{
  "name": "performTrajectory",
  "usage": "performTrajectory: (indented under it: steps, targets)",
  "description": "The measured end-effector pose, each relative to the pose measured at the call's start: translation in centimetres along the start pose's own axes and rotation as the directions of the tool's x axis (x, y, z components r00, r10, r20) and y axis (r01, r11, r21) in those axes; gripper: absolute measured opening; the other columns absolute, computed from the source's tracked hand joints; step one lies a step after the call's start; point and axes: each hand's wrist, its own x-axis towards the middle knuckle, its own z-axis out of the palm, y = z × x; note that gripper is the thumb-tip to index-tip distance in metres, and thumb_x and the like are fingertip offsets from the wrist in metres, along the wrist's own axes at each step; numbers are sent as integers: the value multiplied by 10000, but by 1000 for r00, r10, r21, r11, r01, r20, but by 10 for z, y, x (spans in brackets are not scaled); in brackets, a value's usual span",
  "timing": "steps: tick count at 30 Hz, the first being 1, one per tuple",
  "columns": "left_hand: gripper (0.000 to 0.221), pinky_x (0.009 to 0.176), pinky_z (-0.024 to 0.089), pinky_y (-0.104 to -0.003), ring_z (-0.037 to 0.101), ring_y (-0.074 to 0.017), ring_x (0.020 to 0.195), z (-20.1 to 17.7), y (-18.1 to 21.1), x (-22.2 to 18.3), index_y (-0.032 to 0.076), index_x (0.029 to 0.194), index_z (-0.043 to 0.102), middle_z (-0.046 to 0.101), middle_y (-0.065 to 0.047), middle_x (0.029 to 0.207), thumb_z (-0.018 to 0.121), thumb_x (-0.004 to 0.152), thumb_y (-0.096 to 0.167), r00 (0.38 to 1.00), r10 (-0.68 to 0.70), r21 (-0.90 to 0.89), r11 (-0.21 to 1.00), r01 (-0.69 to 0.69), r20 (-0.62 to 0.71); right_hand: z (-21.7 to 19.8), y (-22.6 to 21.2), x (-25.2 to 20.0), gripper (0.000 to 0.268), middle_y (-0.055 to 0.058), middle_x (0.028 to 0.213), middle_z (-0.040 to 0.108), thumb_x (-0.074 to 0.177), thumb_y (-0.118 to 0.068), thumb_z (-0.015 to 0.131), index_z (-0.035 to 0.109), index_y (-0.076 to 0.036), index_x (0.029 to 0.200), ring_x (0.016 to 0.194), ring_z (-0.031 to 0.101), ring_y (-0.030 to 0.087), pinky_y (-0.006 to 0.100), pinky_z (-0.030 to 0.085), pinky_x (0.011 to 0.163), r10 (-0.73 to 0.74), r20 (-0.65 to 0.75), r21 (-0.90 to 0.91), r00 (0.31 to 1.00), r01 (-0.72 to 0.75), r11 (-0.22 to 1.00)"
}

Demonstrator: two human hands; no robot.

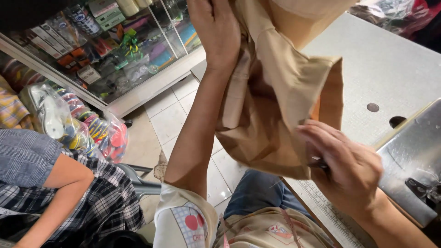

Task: Removing loose threads from a pair of tan shorts using thread nippers at a sewing workstation.

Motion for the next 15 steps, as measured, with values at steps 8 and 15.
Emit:
performTrajectory:
  steps: [8, 15]
  targets:
    - [133, 762, 474, -414, 680, -297, 867, -65, -112, -112, 140, 1095, 502, 705, -101, 961, 435, 1011, 219, 694, -635, 429, 761, 486, 340, 29, 21, -65, 320, 73, 1210, 624, 896, -53, 522, 490, -93, 1211, 694, 731, 401, 538, 570, 447, 368, 825, -314, 428, -195, 929]
    - [175, 770, 522, -373, 711, -248, 882, -68, -102, -114, 139, 1117, 571, 756, -73, 975, 499, 985, 229, 597, -732, 487, 673, 556, 329, 33, 27, -80, 265, 29, 1069, 630, 954, -55, 468, 505, -182, 1184, 618, 690, 342, 504, 504, 456, 397, 858, -324, 328, -255, 911]
